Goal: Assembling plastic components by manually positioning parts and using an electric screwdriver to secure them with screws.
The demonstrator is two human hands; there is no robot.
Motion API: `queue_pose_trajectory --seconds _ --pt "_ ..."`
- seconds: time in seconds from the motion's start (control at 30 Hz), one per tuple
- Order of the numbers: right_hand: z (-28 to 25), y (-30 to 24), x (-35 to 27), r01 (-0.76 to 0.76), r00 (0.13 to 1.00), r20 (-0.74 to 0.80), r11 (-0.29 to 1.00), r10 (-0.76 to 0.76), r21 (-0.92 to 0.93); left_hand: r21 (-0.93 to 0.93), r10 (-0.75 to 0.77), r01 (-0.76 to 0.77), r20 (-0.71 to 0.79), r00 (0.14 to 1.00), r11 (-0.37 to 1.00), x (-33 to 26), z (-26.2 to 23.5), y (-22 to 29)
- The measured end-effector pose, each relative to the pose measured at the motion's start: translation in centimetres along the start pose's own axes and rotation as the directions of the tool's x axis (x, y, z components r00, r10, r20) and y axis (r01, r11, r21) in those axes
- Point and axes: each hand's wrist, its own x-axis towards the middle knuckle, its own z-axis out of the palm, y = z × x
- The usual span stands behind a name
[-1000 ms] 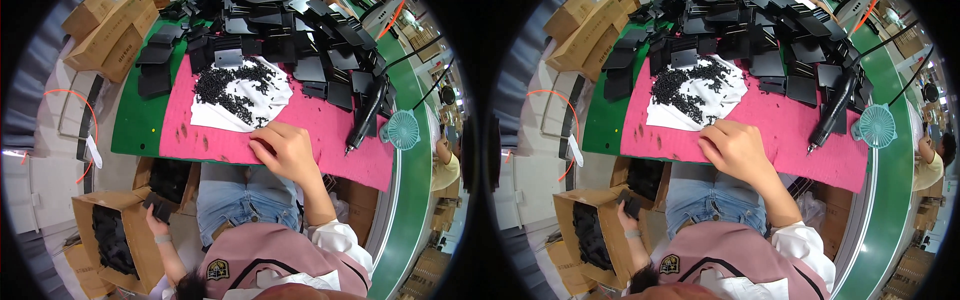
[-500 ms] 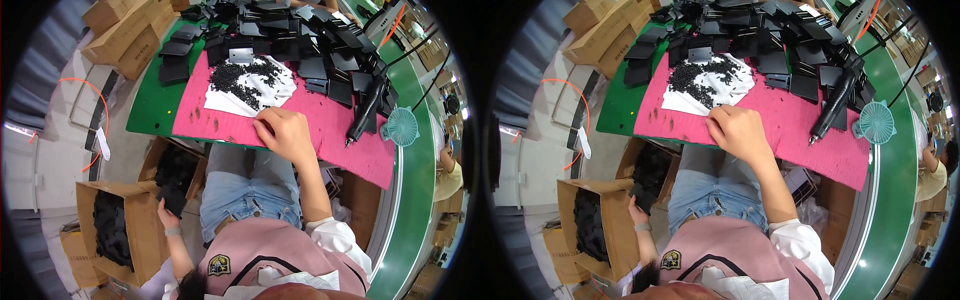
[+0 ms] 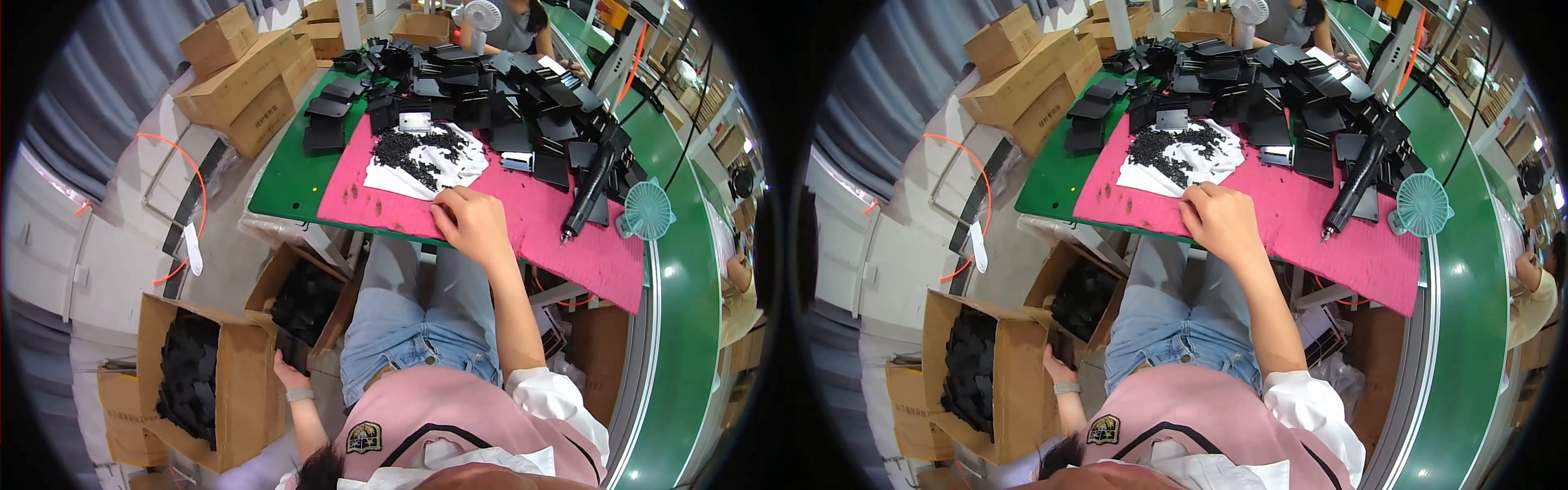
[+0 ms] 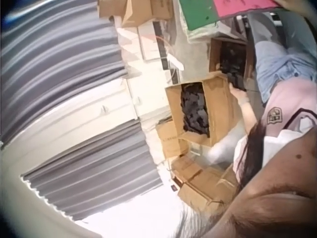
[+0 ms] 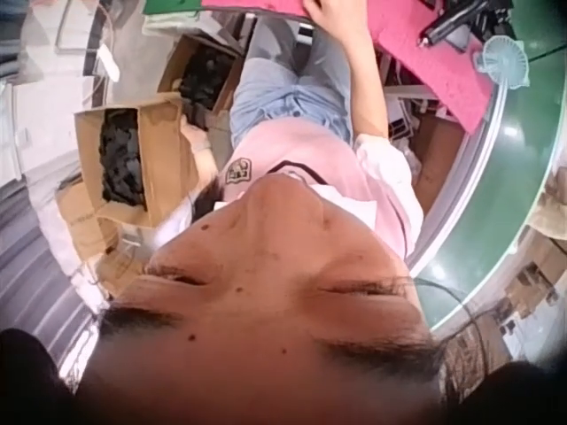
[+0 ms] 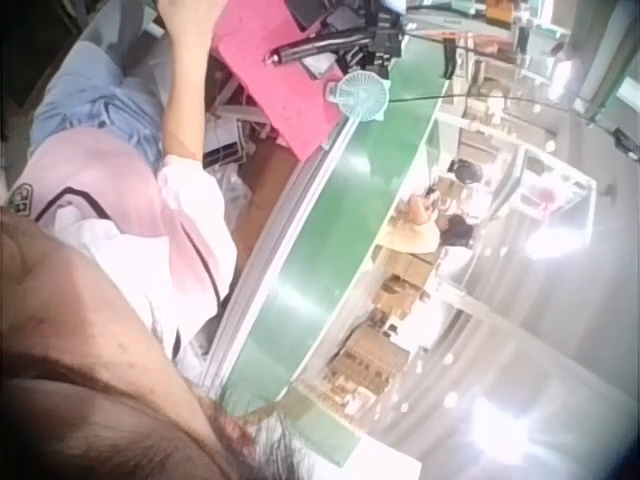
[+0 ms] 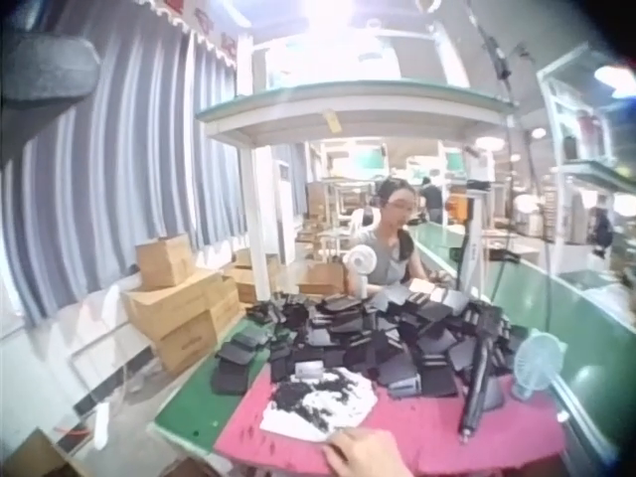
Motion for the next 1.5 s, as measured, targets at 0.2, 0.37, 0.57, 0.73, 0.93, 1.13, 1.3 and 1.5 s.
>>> queue_pose_trajectory --seconds 0.2,0.37,0.57,0.73,0.93,1.13,1.3,1.5 --pt "0.2 -1.2 0.2 0.033 0.999 -0.019 0.999 -0.033 0.036 -0.043 0.084 -0.081 0.095 0.992 0.996 -1.2 -0.1 1.1" --pt "0.7 -1.0 0.1 0.067 0.997 0.026 0.997 -0.067 0.031 -0.286 0.091 -0.075 0.043 0.995 0.955 -3.0 0.2 2.5" --pt "0.3 -1.1 0.4 -0.015 0.998 0.066 0.999 0.013 0.033 -0.314 0.465 -0.501 -0.186 0.866 0.806 -2.5 -3.8 13.0" --pt "0.4 -2.6 1.4 -0.054 0.994 0.097 0.996 0.047 0.068 0.007 0.405 -0.460 -0.483 0.776 0.888 6.0 -17.5 22.5" --pt "-1.2 -0.6 1.2 -0.008 1.000 0.004 0.995 0.008 0.095 0.269 0.562 -0.494 -0.352 0.749 0.827 8.3 -4.1 18.4" --pt "-4.1 3.0 7.3 0.001 0.987 -0.153 0.937 -0.058 -0.349 0.167 0.841 -0.910 0.349 0.415 0.380 -4.1 22.7 13.1" --pt "-6.0 7.4 10.1 -0.101 0.992 -0.004 0.800 0.122 -0.591 -0.172 0.585 -0.889 0.802 0.124 0.425 -12.3 36.8 8.0" --pt "-3.1 14.2 11.9 -0.434 0.851 0.112 0.807 0.514 -0.401 -0.209 0.329 -0.764 0.944 0.005 0.610 -15.9 46.1 2.1"
